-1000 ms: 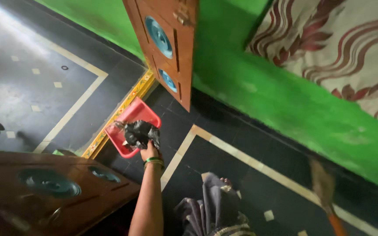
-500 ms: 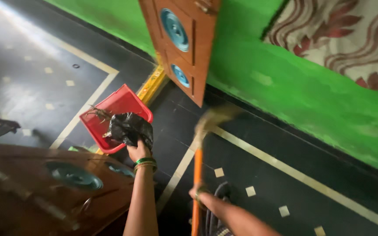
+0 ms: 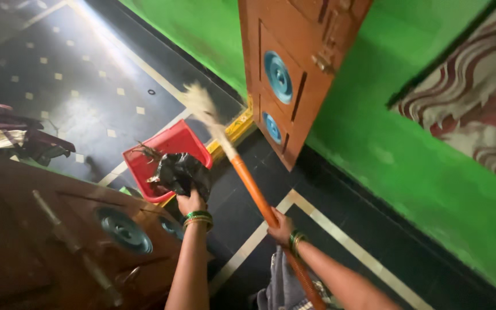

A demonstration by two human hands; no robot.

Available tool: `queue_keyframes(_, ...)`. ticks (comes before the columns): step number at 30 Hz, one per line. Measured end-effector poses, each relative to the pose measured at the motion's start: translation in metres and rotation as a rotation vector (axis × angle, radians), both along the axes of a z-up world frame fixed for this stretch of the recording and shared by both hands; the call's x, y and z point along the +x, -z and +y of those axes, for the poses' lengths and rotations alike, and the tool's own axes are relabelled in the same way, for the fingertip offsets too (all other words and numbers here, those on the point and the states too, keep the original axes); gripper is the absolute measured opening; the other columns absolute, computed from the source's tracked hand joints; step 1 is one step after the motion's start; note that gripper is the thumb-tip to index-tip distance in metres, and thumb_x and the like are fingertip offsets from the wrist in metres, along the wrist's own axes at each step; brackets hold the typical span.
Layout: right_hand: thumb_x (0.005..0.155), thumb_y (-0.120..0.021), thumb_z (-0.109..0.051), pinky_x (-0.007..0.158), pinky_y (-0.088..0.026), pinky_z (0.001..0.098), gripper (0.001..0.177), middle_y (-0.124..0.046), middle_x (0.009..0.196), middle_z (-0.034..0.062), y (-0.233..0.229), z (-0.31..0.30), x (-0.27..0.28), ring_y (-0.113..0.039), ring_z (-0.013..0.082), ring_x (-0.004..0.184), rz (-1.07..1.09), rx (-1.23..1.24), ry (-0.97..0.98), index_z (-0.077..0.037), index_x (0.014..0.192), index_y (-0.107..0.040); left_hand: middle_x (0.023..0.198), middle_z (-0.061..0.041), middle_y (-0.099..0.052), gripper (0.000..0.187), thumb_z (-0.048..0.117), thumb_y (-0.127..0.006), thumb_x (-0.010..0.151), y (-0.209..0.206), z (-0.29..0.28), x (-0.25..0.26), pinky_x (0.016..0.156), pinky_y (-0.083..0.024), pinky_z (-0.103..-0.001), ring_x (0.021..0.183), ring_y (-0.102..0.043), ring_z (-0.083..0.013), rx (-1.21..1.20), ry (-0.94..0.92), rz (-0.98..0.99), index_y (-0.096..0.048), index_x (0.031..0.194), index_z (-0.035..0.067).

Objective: The person sweeps debris from the floor and along the edges of a doorway using a broom, collects the debris into a dustpan, and then places the broom and dustpan aside near a window.

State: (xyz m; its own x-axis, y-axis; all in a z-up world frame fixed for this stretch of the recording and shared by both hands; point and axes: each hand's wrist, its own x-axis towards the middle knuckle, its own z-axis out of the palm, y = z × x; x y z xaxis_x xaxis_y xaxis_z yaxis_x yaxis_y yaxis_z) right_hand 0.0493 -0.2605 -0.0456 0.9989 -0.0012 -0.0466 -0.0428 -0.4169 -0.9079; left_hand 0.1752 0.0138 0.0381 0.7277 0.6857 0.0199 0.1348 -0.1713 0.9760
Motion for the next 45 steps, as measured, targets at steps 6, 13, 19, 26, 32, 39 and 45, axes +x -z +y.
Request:
queue_keyframes(6, 0.068, -0.076, -0.015, 0.063, -0.062, 0.0391, 0.055, -0.074, 0.086, 0.0166, -0.016, -0.008, 0.082, -0.074, 0.0265, 0.066, 0.544, -0.063, 0.089, -0.004, 0.119, -0.061, 0.08, -0.015, -0.069, 0.044, 0.039, -0.073, 0.09, -0.007, -0.017, 0.035, 0.051, -0.048, -0.042, 0.055, -0.061, -0.0255, -0.192, -0.133, 0.355, -0.068, 0.118, 0.005)
queue_keyframes(13, 0.076, -0.077, -0.01, 0.048, -0.059, 0.0375, 0.028, -0.07, 0.072, 0.0149, -0.003, 0.0, 0.186, -0.069, 0.022, 0.052, 0.705, 0.244, -0.3, 0.004, 0.098, -0.067, 0.103, -0.026, -0.074, 0.057, 0.046, -0.075, 0.089, 0.044, 0.002, 0.088, 0.091, -0.051, -0.046, 0.099, -0.071, -0.0391, 0.1, -0.212, 0.354, -0.07, 0.114, -0.005)
queue_keyframes(19, 0.077, -0.074, -0.009, 0.043, -0.054, 0.0351, 0.046, -0.064, 0.07, 0.0062, -0.056, -0.016, 0.232, -0.061, 0.0164, 0.049, 0.633, 0.387, -0.39, -0.004, 0.122, -0.063, 0.107, -0.021, -0.077, 0.049, 0.038, -0.073, 0.086, 0.033, 0.056, 0.118, 0.09, -0.053, -0.042, 0.1, -0.074, -0.0354, -0.016, -0.171, 0.131, -0.071, 0.114, -0.003)
queue_keyframes(26, 0.075, -0.071, -0.007, 0.045, -0.055, 0.0334, 0.054, -0.064, 0.071, 0.0049, -0.085, 0.027, 0.258, -0.061, 0.0168, 0.049, 0.692, 0.17, -0.701, -0.009, 0.128, -0.061, 0.105, -0.021, -0.076, 0.05, 0.037, -0.078, 0.088, 0.039, 0.113, 0.148, 0.09, -0.052, -0.043, 0.099, -0.073, -0.033, 0.001, -0.357, 0.224, -0.07, 0.113, -0.005)
queue_keyframes(32, 0.076, -0.079, -0.01, 0.05, -0.059, 0.0327, 0.039, -0.073, 0.078, 0.0099, -0.018, 0.109, 0.337, -0.07, 0.0167, 0.059, 0.825, -0.207, -0.932, 0.002, 0.112, -0.072, 0.1, -0.023, -0.076, 0.052, 0.04, -0.074, 0.086, 0.054, 0.175, 0.187, 0.08, -0.056, -0.048, 0.089, -0.075, -0.0372, -0.202, -0.404, 0.357, -0.07, 0.116, -0.002)
queue_keyframes(39, 0.075, -0.074, -0.013, 0.052, -0.06, 0.0363, 0.044, -0.073, 0.08, 0.0127, -0.042, 0.199, 0.407, -0.072, 0.0255, 0.058, 0.665, -0.36, -0.671, -0.009, 0.118, -0.065, 0.095, -0.025, -0.076, 0.05, 0.044, -0.078, 0.085, 0.069, 0.271, 0.235, 0.083, -0.054, -0.047, 0.09, -0.074, -0.0385, 0.029, -0.477, 0.371, -0.075, 0.105, -0.002)
queue_keyframes(45, 0.07, -0.086, -0.015, 0.065, -0.06, 0.0335, 0.06, -0.079, 0.089, 0.0063, -0.035, 0.173, 0.456, -0.075, 0.0163, 0.076, 0.361, -0.277, -1.104, -0.011, 0.127, -0.068, 0.095, -0.025, -0.076, 0.053, 0.046, -0.078, 0.084, 0.068, 0.3, 0.262, 0.083, -0.054, -0.047, 0.091, -0.075, -0.0384, -0.066, -0.538, 0.436, -0.075, 0.103, -0.003)
